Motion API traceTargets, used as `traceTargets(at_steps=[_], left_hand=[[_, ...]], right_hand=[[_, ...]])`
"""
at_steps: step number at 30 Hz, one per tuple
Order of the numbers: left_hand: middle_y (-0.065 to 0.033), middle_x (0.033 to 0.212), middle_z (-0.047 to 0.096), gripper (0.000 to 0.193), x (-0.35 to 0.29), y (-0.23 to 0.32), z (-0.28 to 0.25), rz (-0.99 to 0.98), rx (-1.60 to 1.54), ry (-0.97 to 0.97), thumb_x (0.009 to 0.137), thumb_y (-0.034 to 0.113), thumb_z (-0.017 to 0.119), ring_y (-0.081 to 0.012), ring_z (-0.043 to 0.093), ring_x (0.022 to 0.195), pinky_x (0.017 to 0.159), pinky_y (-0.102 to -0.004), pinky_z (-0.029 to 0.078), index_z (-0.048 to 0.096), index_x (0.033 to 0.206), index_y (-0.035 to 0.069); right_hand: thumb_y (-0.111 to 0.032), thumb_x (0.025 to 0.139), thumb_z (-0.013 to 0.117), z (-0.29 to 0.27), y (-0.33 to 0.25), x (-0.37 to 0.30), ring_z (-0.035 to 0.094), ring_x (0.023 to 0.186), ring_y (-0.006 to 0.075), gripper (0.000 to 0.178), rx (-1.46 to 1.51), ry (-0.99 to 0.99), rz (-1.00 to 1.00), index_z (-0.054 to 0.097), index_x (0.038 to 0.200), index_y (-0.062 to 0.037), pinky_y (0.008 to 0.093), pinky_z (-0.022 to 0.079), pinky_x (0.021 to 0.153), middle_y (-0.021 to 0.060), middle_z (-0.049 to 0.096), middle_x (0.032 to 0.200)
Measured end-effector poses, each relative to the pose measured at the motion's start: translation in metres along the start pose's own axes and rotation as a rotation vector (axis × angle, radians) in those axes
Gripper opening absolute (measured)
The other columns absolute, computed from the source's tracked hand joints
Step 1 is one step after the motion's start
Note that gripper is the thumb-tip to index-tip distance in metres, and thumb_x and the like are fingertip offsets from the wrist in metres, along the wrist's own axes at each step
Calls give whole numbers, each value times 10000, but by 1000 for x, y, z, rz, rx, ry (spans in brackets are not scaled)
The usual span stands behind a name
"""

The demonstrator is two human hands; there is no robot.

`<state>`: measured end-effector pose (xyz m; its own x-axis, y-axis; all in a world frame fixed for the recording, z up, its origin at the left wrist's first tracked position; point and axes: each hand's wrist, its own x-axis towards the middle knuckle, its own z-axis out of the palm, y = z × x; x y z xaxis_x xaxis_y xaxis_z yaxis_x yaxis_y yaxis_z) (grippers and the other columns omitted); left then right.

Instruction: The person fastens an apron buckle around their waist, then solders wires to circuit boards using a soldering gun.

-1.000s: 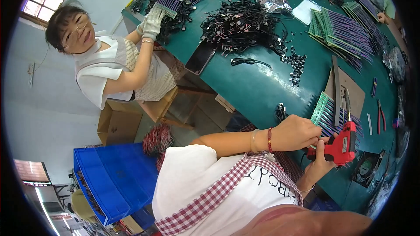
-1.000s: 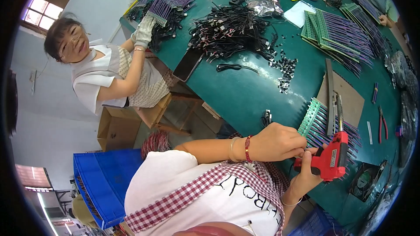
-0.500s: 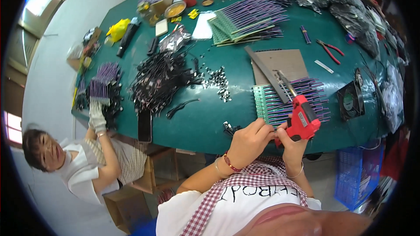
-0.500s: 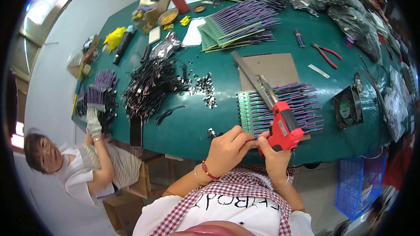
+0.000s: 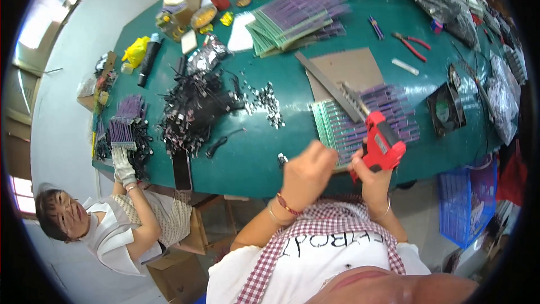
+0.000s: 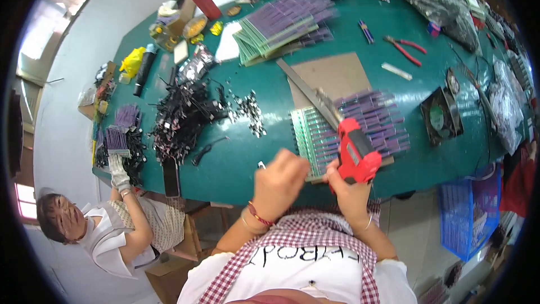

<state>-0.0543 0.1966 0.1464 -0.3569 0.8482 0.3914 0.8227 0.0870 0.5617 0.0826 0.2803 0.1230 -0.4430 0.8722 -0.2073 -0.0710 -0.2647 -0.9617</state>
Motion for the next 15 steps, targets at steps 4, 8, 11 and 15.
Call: traceTargets(at_steps=[4, 8, 11, 15], left_hand=[[-77, 830, 563, 73, -1, -24, 1, -92, 42, -1, 773, 63, 687, -271, 602, 686, 594, -361, 482, 625, 813, 58], [-53, 904, 596, 89, 2, -41, 16, -50, 90, -107, 761, 65, 689, -249, 595, 824, 653, -359, 483, 624, 822, 54], [-25, 979, 624, 85, 4, -44, 23, -32, 109, -59, 749, 62, 688, -246, 580, 908, 727, -360, 471, 620, 799, 57], [-1, 1051, 637, 71, 5, -42, 28, 34, 184, -90, 743, 81, 685, -215, 572, 1029, 896, -398, 394, 616, 758, 81]], right_hand=[[26, 842, 610, -32, 1, 3, 609, 692, 126, 390, -29, -18, -101, 473, 1207, 30, 255, 488, 636, 46, 598, 833], [-133, 884, 622, -63, 12, -5, 587, 656, 142, 464, 14, -22, -87, 464, 1279, 52, 267, 489, 587, 97, 600, 830], [-157, 891, 622, -82, 18, -14, 571, 638, 139, 468, 45, -131, -119, 466, 1277, 57, 260, 480, 580, 101, 594, 812], [-211, 891, 633, -102, 28, -27, 518, 540, 126, 475, 76, -180, -41, 474, 1243, 65, 276, 461, 528, 93, 567, 745]])
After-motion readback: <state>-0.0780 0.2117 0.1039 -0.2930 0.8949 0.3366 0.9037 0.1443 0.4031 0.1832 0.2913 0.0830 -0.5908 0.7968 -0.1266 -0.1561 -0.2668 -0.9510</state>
